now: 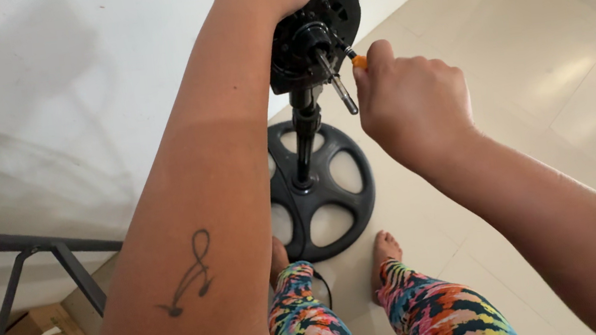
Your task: The person disassembles a standing fan by removing the front grille, fan blades, and rear grille. They use a screwdriver to loosen the central nut and remove the motor housing components.
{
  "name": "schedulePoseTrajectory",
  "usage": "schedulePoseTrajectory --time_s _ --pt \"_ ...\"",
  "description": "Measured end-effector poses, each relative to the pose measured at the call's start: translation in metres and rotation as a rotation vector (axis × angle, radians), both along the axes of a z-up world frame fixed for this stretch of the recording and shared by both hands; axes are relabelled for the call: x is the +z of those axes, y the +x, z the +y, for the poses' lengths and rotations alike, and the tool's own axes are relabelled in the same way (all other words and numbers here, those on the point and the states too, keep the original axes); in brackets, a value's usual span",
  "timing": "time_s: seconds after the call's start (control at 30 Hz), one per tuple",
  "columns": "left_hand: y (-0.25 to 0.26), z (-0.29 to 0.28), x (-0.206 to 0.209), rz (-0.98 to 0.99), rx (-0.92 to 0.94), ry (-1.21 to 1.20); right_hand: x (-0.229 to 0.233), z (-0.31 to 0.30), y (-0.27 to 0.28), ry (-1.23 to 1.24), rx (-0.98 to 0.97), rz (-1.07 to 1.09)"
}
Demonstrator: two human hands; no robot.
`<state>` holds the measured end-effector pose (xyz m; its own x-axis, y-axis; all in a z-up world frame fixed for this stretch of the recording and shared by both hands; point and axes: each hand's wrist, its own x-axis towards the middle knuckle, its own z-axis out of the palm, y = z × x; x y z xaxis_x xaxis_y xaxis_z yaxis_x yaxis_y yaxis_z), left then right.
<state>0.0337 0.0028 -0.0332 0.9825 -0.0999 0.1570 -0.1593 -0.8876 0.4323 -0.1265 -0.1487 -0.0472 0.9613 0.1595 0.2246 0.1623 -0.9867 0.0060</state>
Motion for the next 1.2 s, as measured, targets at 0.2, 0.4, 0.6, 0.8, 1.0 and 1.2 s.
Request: schedulePoseTrajectory --time_s 0.2,0.4,0.6,0.8,1.0,1.2 --pt "0.001 0.002 -0.003 -0.058 -0.007 0.063 0.002 -0.001 -0.006 -0.152 0.055 -0.093" --pt "-0.008 -0.003 0.003 -0.143 -0.016 0.078 -0.002 -0.022 0.012 1.003 -0.099 0.315" --pt "-0.018 -0.002 0.012 -0.177 0.022 -0.02 -0.01 -0.039 0.014 2.264 -0.389 0.986" --pt "-0.024 -0.001 0.014 -0.113 0.047 0.003 -0.013 -0.042 0.015 2.226 0.017 1.108" --pt "-0.025 -0.003 0.018 -0.131 0.049 -0.015 -0.014 -0.026 0.01 1.644 -0.122 0.766" --pt "-0.025 -0.002 0.019 -0.13 0.041 0.006 -0.023 -0.015 0.009 0.701 0.146 0.093"
